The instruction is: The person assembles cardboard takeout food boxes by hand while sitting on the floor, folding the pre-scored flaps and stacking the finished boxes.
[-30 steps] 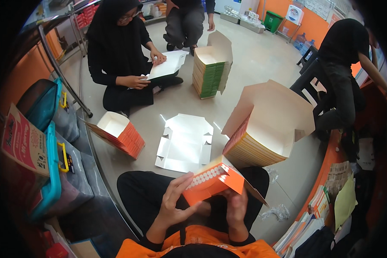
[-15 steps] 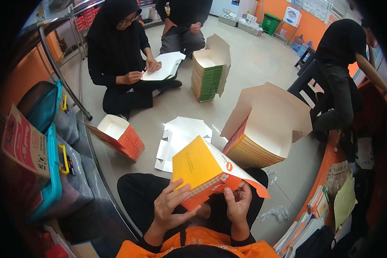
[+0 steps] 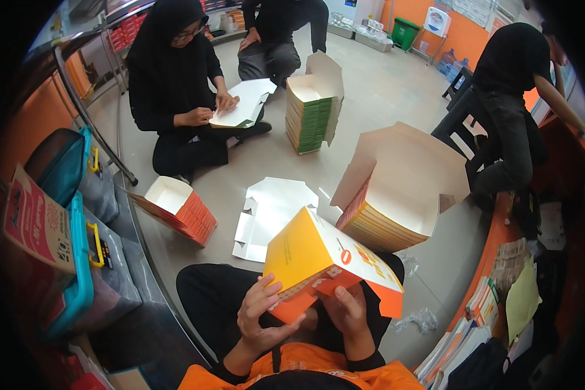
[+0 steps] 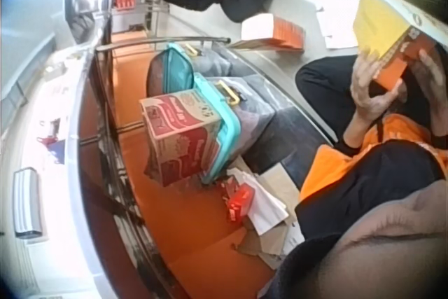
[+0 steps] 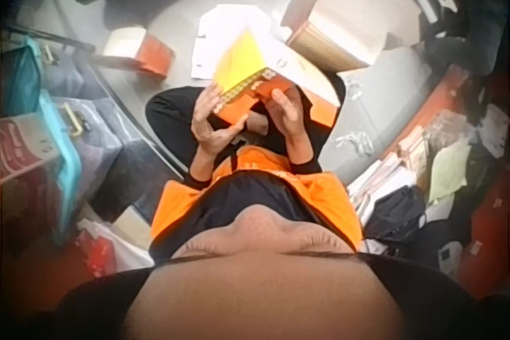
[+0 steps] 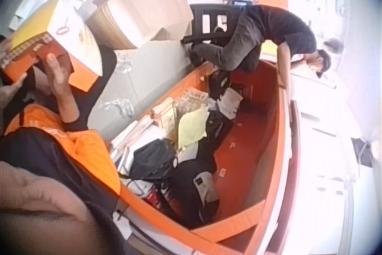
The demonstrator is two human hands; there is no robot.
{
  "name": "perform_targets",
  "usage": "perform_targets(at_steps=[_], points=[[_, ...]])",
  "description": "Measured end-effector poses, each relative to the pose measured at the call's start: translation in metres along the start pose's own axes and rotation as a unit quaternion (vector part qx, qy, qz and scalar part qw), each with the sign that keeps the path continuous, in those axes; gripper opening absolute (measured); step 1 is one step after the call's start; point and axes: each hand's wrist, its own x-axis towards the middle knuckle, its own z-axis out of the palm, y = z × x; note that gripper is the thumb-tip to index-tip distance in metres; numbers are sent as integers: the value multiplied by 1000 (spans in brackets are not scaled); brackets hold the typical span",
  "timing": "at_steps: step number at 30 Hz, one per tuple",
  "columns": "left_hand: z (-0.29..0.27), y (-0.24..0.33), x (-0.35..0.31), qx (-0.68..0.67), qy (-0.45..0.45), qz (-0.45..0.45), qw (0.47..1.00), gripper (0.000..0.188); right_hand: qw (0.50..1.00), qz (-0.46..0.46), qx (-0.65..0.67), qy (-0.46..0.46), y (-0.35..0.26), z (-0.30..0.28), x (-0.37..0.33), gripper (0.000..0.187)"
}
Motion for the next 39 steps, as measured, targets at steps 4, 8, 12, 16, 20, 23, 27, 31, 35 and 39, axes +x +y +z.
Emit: perform_targets(at_steps=[4, 8, 12, 16, 20, 23, 27, 31, 35, 39], points=[[-2, -6, 2, 18, -13, 14, 1000, 75, 1000, 4, -4, -12, -1, -8, 0, 39], [-6, -15, -2, -20, -34, -10, 999, 76, 972, -85, -216, 31, 0, -9, -9, 32], [-1, -13, -5, -60, -43, -16, 997, 78, 963, -118, -236, 60, -6, -6, -10, 29], [0, -10, -9, -75, -44, -28, 996, 78, 948, -133, -283, 53, -11, -8, -11, 30], [10, 1, -4, -65, -2, -26, 998, 68, 925, -174, -333, 56, -16, -12, -10, 32], [14, 11, -4, -53, 23, -24, 998, 66, 950, -142, -274, 51, -10, -20, -12, 41], [17, 13, -10, -71, 18, -32, 997, 68, 978, -75, -191, 48, -8, -17, -12, 52], [17, 12, -12, -58, -12, -18, 998, 72, 999, 8, -43, 14, -4, -16, -12, 58], [19, 10, -6, -29, 31, -18, 999, 67, 993, 54, 95, -37, -3, -10, -5, 59], [13, -3, -4, -37, 5, -24, 999, 68, 995, 79, 64, 7, 0, -12, -6, 67]])
